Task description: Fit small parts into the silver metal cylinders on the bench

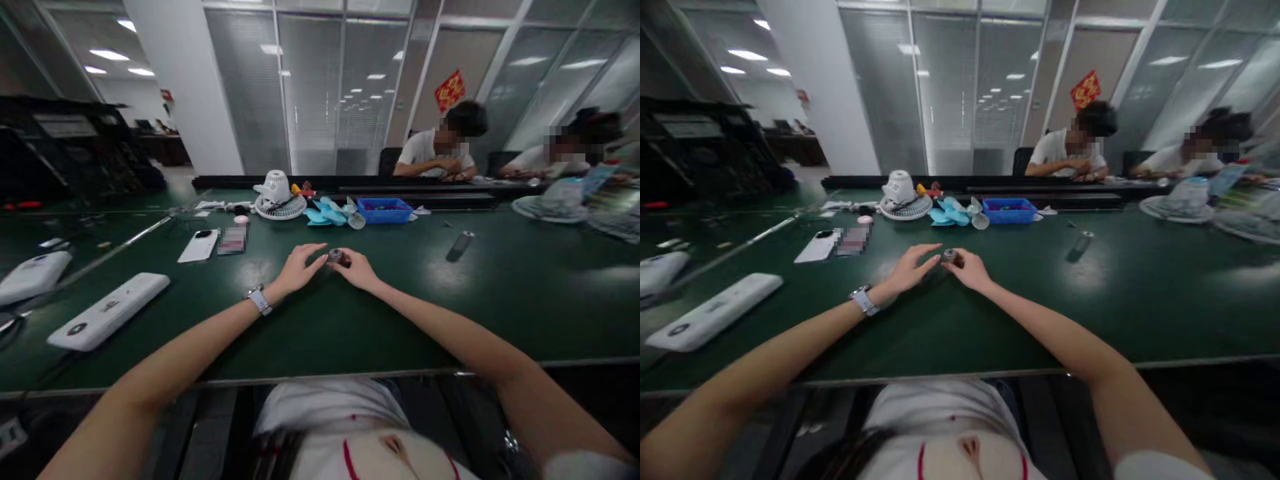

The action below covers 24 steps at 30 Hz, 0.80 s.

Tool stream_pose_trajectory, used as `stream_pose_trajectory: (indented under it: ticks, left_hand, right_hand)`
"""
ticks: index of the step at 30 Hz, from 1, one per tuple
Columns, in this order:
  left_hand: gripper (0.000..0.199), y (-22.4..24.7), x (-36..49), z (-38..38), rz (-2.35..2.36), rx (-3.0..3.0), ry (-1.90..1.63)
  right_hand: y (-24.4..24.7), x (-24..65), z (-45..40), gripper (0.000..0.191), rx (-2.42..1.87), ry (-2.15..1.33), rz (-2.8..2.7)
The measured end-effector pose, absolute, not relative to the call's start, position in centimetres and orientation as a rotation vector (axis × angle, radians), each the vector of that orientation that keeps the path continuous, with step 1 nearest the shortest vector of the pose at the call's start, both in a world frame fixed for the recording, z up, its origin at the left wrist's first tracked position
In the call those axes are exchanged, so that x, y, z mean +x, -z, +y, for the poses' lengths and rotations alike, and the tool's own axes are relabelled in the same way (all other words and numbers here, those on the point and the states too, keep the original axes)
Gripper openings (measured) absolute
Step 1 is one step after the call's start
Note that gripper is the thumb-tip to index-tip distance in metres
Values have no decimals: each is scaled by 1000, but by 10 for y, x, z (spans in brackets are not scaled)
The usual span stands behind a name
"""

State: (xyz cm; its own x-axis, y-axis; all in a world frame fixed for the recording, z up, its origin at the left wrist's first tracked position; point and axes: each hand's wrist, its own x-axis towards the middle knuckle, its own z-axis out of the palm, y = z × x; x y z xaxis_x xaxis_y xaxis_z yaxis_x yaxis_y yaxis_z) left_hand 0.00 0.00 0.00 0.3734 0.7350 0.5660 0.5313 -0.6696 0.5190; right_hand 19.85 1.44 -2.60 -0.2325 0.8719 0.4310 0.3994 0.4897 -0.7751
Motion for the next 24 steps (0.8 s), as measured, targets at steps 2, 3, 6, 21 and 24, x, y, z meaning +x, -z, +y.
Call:
stream_pose_trajectory:
  ticks: [2,3,6,21,24]
  left_hand:
    - [38,1,1,1,1142,2334,-1156]
    - [37,1,1,1,1150,2308,-1148]
    - [33,0,2,3,1184,2218,-1149]
    - [24,9,-32,29,1318,2328,-960]
    - [24,14,-39,31,1384,2393,-827]
  right_hand:
    - [30,189,10,30,-1066,-617,-1874]
    - [31,186,8,30,-1066,-601,-1890]
    - [32,182,3,35,-1063,-560,-1922]
    - [31,183,-1,35,-1039,-630,-1924]
    - [29,199,11,33,-1084,-573,-1851]
